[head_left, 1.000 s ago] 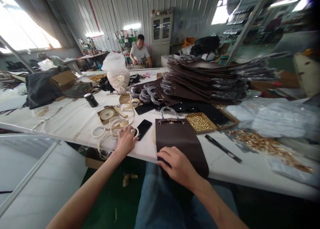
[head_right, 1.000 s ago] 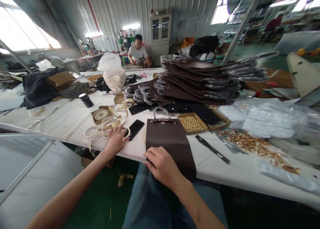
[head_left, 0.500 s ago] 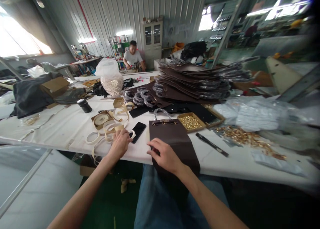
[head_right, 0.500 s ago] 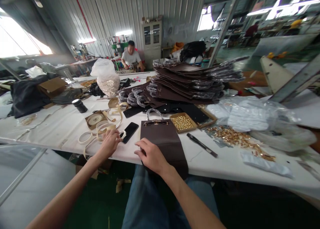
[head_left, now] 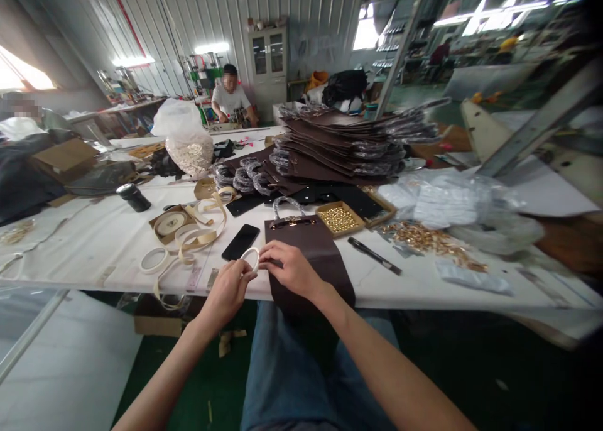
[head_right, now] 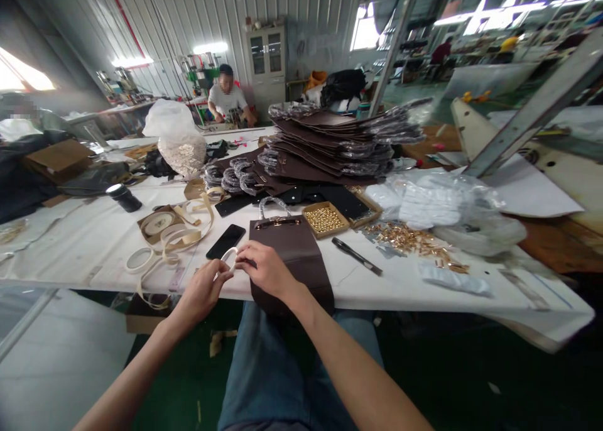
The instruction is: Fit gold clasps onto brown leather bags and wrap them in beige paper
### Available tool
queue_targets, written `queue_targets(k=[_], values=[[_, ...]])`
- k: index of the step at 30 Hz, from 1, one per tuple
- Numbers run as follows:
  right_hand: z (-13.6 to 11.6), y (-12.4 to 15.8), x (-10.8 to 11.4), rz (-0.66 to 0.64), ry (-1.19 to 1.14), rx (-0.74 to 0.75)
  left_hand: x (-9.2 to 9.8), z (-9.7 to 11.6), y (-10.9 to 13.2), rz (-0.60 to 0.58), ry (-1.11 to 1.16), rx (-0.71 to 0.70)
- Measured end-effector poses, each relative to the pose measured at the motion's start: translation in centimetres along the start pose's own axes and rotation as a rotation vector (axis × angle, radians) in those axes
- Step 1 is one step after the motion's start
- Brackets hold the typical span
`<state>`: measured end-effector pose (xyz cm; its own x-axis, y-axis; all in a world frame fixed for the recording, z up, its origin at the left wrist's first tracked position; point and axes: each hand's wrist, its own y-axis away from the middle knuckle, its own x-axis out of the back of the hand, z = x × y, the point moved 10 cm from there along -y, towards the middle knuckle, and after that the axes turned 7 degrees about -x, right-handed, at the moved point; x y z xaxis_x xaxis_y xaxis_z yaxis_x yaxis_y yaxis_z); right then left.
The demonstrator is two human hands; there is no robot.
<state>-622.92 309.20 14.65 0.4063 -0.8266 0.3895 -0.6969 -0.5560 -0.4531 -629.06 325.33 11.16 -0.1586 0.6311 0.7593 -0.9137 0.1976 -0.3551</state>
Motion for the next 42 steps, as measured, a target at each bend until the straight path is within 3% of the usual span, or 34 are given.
queue_targets(k=[7, 9, 16, 25, 34, 42], values=[[1.0, 0.6, -1.1, -0.054, 0.161, -0.052, -1.6, 0.2, -0.4, -0.002, 0.334, 0.159], [1.5, 0.7, -1.5, -0.058, 0.177, -0.083, -1.9, 0.3, -0.7, -0.003, 0.356, 0.169], [1.9, 0.8, -2.4, -0.116, 0.229, -0.148, -0.6, -0.7, -0.6, 0.176, 0.259, 0.187], [2.2, 0.6, -3.3, -0.114, 0.225, -0.128, -0.6, -1.4, -0.1, 0.160, 0.384, 0.206], [1.9, 0.2, -3.8, -0.191, 0.226, -0.145, -2.6, -4.0, 1.2, 0.058, 0.764, 0.368], [1.8, 0.0, -4.8, -0.215, 0.242, -0.109, -1.7, -4.7, 1.2, 0.173, 0.679, 0.351]])
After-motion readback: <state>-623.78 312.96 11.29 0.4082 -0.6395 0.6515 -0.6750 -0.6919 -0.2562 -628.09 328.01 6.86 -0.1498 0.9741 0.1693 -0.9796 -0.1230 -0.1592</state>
